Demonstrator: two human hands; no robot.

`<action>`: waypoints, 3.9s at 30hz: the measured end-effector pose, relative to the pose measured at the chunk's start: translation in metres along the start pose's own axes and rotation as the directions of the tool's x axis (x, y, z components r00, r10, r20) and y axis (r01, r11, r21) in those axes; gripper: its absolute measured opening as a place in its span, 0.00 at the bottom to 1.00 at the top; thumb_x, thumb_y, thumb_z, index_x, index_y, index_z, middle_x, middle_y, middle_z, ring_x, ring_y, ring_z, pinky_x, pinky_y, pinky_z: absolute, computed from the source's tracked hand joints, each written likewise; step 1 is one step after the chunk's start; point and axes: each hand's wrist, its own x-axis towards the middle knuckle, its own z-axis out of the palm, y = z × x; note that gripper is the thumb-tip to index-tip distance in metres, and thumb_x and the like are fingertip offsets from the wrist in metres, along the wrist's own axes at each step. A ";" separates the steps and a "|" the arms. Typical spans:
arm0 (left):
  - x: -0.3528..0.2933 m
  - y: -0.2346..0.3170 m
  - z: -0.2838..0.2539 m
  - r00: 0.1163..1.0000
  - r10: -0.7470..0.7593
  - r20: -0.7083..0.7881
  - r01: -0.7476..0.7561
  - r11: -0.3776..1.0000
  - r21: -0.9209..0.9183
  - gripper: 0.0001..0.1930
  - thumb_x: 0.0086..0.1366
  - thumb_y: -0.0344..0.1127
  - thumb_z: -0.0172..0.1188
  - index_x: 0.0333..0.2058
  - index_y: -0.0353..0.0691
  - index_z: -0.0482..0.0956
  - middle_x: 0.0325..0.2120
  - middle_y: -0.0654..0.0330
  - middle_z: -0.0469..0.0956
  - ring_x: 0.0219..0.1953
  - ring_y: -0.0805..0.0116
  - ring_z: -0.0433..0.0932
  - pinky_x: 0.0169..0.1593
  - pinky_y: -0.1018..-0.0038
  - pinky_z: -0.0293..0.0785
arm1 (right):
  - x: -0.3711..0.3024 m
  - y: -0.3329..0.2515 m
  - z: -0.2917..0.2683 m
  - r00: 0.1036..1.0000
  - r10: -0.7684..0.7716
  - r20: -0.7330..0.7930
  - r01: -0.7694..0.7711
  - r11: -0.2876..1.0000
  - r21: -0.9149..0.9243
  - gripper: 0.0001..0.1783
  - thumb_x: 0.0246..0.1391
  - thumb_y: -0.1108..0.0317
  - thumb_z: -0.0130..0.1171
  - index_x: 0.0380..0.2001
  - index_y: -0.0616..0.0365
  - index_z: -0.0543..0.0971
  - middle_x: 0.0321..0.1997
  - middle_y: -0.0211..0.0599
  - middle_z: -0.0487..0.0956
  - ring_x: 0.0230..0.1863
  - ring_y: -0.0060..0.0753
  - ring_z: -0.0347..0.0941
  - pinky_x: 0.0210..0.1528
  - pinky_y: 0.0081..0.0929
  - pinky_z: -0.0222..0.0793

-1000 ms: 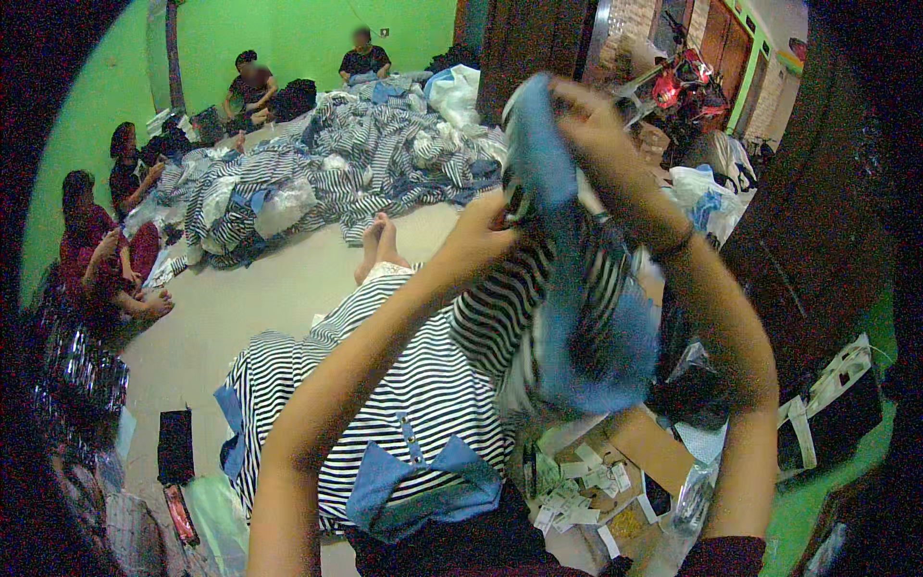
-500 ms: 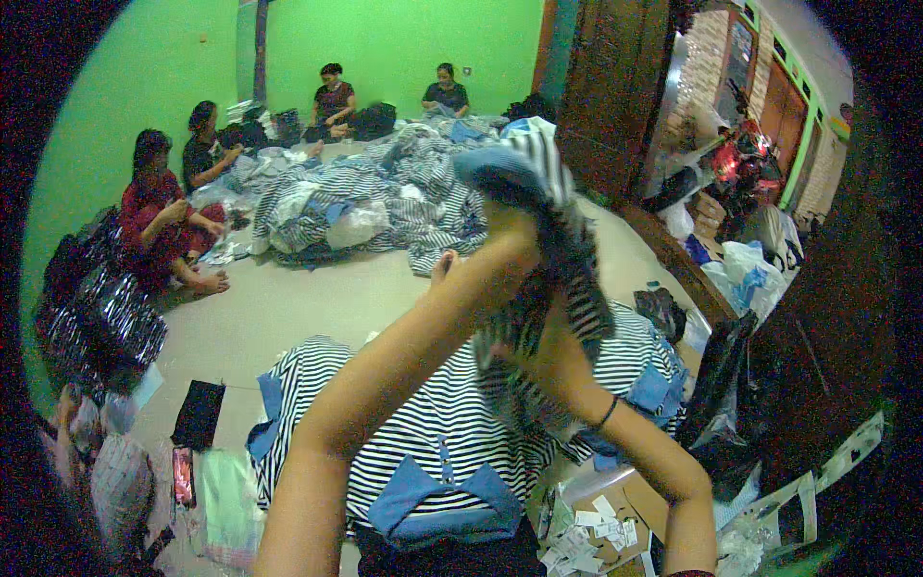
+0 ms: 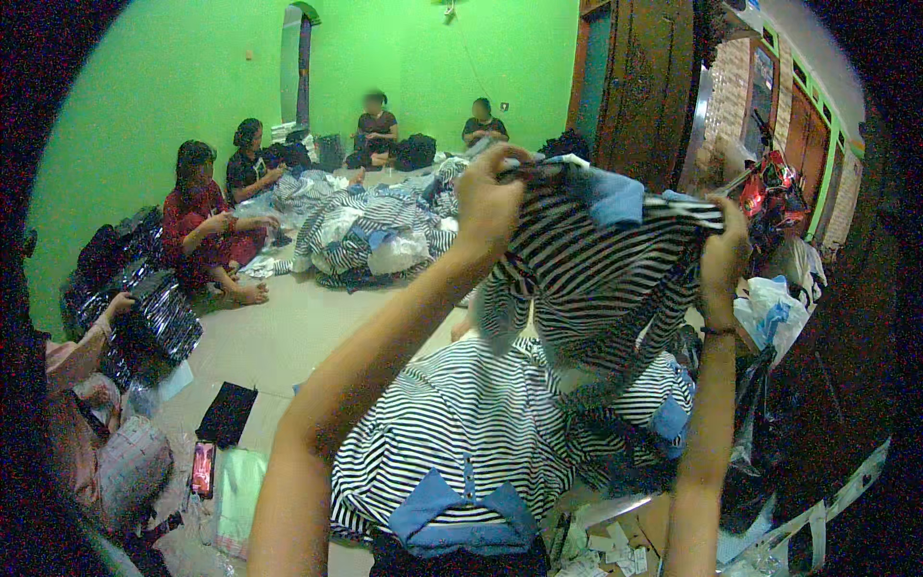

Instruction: The person sits on the floor and uses scissors to trim threads and excess fabric from a striped shirt. They repeatedly cut small areas, adjust the garment, and place trimmed pieces aside.

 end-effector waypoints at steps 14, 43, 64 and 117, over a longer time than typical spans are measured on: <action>0.072 -0.097 -0.112 0.851 0.523 0.043 -0.382 0.562 0.734 0.09 0.52 0.27 0.51 0.34 0.39 0.73 0.31 0.51 0.74 0.34 0.55 0.73 0.37 0.67 0.68 | -0.048 -0.059 0.131 0.983 -0.178 -0.036 0.175 0.878 0.446 0.15 0.42 0.69 0.45 0.35 0.62 0.69 0.35 0.46 0.71 0.40 0.45 0.67 0.45 0.31 0.61; -0.287 -0.049 -0.141 0.511 -0.471 0.719 0.155 0.873 0.462 0.06 0.52 0.34 0.54 0.28 0.38 0.74 0.18 0.56 0.71 0.25 0.59 0.72 0.28 0.70 0.68 | -0.280 -0.152 0.042 0.201 -0.428 0.881 -0.711 0.555 0.432 0.17 0.43 0.72 0.52 0.41 0.56 0.72 0.35 0.41 0.75 0.35 0.38 0.72 0.39 0.28 0.67; -0.132 -0.382 0.025 0.989 -0.142 0.042 0.060 0.641 0.765 0.22 0.50 0.34 0.50 0.46 0.41 0.62 0.34 0.57 0.66 0.41 0.66 0.69 0.37 0.76 0.68 | -0.402 -0.066 0.126 0.161 -0.056 0.985 -0.189 0.978 0.086 0.19 0.45 0.64 0.52 0.39 0.66 0.69 0.33 0.43 0.73 0.36 0.37 0.70 0.42 0.22 0.62; -0.133 -0.337 0.025 0.971 -0.237 -0.014 0.143 0.536 0.832 0.35 0.42 0.27 0.49 0.55 0.48 0.57 0.47 0.63 0.62 0.45 0.67 0.68 0.38 0.73 0.68 | -0.182 -0.055 0.249 0.532 -0.117 0.839 -0.393 0.843 0.367 0.16 0.47 0.64 0.49 0.39 0.63 0.70 0.33 0.38 0.73 0.34 0.33 0.69 0.39 0.22 0.63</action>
